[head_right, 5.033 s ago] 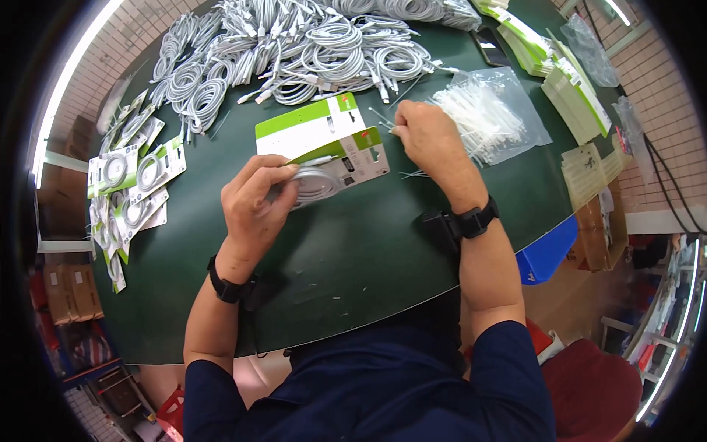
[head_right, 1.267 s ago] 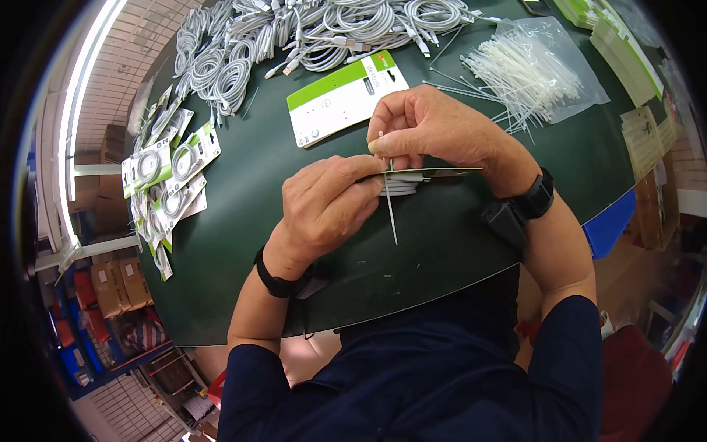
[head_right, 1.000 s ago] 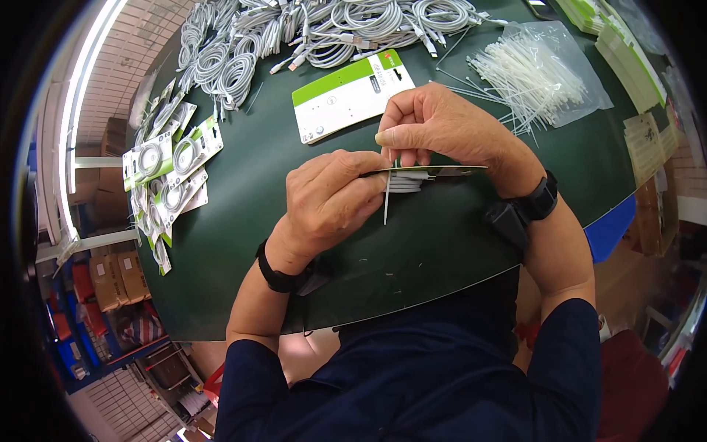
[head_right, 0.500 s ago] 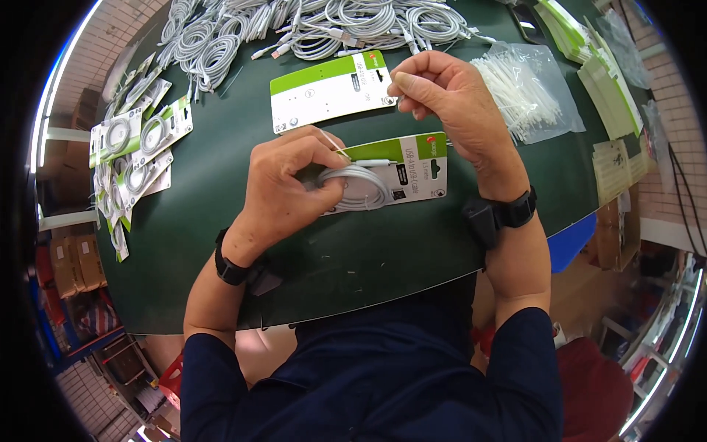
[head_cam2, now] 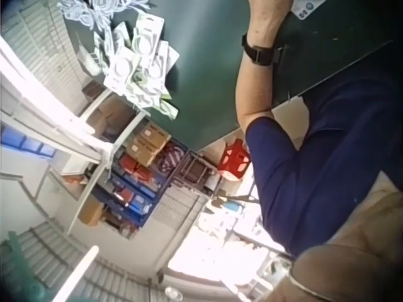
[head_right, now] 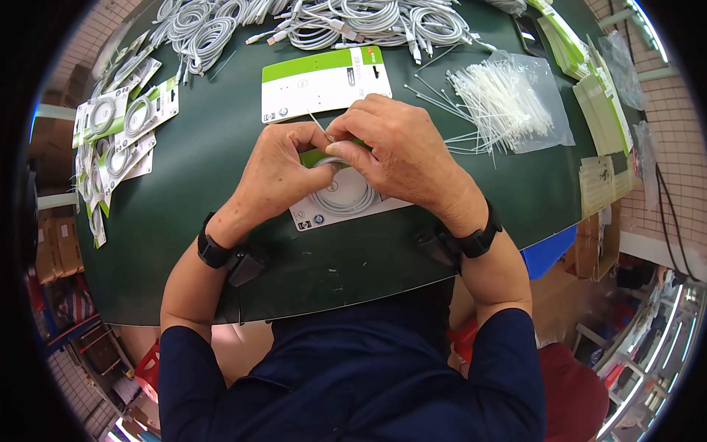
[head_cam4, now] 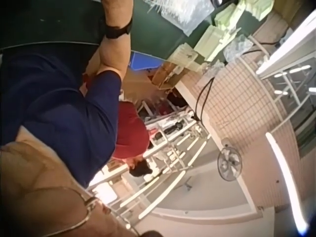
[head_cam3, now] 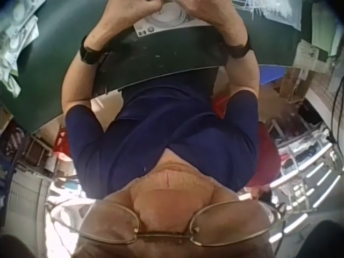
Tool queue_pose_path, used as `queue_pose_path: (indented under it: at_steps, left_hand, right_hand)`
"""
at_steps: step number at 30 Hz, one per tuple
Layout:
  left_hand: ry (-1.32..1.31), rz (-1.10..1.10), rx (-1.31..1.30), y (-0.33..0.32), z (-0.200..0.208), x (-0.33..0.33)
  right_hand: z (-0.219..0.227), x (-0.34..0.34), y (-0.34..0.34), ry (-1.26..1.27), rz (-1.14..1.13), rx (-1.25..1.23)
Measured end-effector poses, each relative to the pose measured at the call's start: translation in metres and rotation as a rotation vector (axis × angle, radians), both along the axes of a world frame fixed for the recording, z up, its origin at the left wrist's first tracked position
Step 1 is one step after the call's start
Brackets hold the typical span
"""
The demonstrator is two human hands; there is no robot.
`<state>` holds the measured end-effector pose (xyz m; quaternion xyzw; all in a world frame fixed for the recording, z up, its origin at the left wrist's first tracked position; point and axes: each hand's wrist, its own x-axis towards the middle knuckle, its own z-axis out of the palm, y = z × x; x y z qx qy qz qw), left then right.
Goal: The person packages a USB cable by placing it onto a cardboard backing and threading a zip tie through the holes to secure it. After tightening the tie by hand, the person places the finished package onto a stack and repeats the process.
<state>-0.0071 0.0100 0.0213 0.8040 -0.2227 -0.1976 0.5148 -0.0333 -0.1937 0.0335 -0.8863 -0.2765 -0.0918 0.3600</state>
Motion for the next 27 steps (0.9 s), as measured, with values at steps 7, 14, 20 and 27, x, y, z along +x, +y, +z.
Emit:
queue_pose_path:
  at_steps: [7, 14, 20, 27]
  left_hand:
    - [0.029, -0.005, 0.009, -0.002, -0.009, 0.000]
    - [0.028, -0.014, -0.021, -0.002, -0.018, 0.002]
    - [0.034, 0.024, -0.128, -0.003, -0.025, 0.001]
    - [0.092, 0.013, -0.074, -0.004, -0.020, 0.001]
  right_hand:
    - [-0.009, 0.003, 0.001, 0.204, -0.088, 0.142]
    - [-0.017, 0.003, 0.006, 0.066, -0.111, 0.104]
    - [-0.020, 0.003, 0.009, -0.088, -0.151, 0.047]
    - [-0.021, 0.005, 0.011, -0.130, -0.171, 0.043]
